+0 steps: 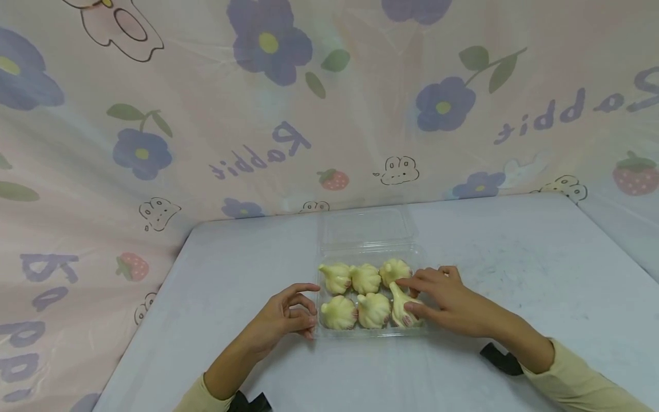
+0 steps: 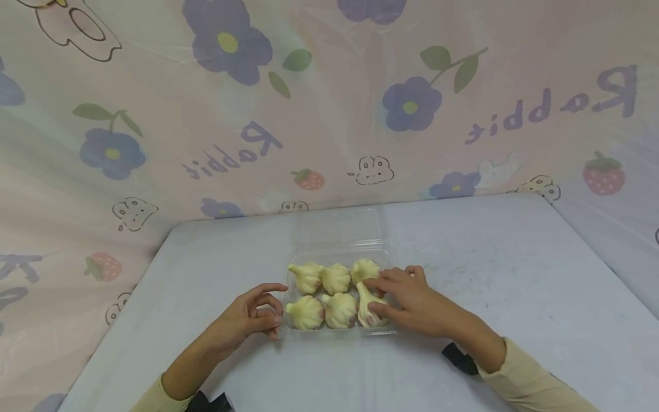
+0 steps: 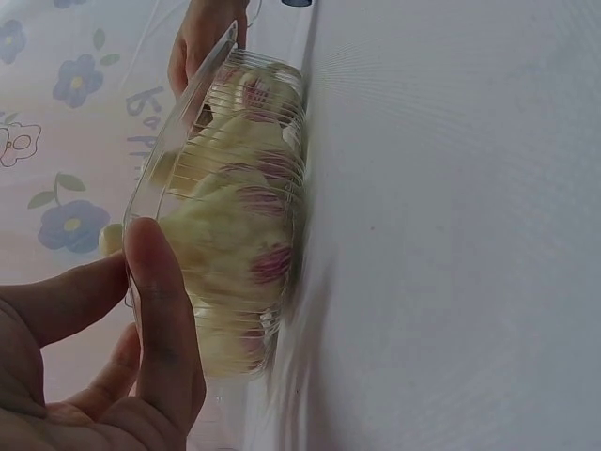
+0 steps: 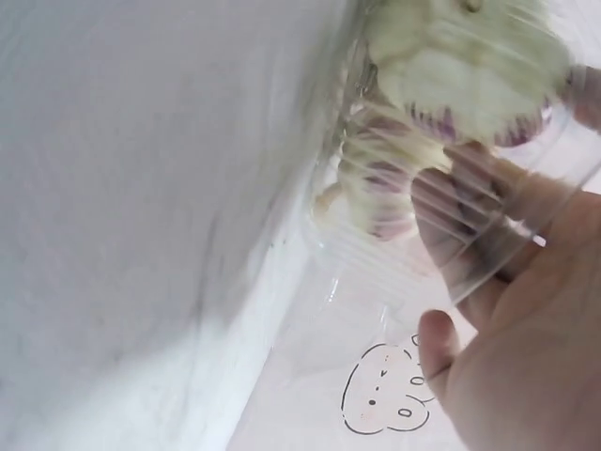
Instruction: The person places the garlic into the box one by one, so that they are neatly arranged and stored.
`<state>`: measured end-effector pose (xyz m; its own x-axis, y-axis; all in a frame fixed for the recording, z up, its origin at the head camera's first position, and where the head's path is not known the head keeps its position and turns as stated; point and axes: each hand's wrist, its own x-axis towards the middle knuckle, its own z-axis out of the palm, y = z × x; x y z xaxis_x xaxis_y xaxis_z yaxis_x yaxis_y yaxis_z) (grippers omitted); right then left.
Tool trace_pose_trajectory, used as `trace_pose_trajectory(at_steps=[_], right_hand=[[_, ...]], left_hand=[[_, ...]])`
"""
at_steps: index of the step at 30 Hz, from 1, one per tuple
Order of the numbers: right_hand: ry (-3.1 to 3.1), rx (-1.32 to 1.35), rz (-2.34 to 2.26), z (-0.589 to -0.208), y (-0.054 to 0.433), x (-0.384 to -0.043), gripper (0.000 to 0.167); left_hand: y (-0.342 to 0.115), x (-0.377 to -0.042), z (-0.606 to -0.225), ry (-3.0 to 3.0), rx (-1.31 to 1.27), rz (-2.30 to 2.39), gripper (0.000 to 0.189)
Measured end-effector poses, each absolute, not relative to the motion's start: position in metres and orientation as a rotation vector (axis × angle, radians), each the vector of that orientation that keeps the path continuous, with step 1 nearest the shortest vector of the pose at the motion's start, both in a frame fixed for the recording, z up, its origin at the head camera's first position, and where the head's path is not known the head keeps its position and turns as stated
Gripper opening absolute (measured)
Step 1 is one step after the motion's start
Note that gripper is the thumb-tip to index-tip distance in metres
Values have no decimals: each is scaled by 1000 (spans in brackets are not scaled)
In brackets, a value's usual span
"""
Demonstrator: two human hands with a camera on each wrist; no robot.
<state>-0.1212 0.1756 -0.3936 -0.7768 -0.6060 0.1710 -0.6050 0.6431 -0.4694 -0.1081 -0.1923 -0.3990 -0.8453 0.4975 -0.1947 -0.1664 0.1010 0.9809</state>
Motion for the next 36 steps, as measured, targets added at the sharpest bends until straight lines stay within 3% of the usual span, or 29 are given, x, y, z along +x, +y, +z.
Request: trace_pose_trajectory(at_steps=[6,19,36], right_hand=[[2848,-1029,-760,-393,173,-121,43],[2758,-1033,-1036,-394,180,-124,30],[3000,-1321,-1195,-391,178,-128,41]], left_hand=[[-193,-109,-401,1895,331,1799,66],[-193,-109,-402,1876,349,1805,65],[-191,-108,-400,1872,302,1812,67]])
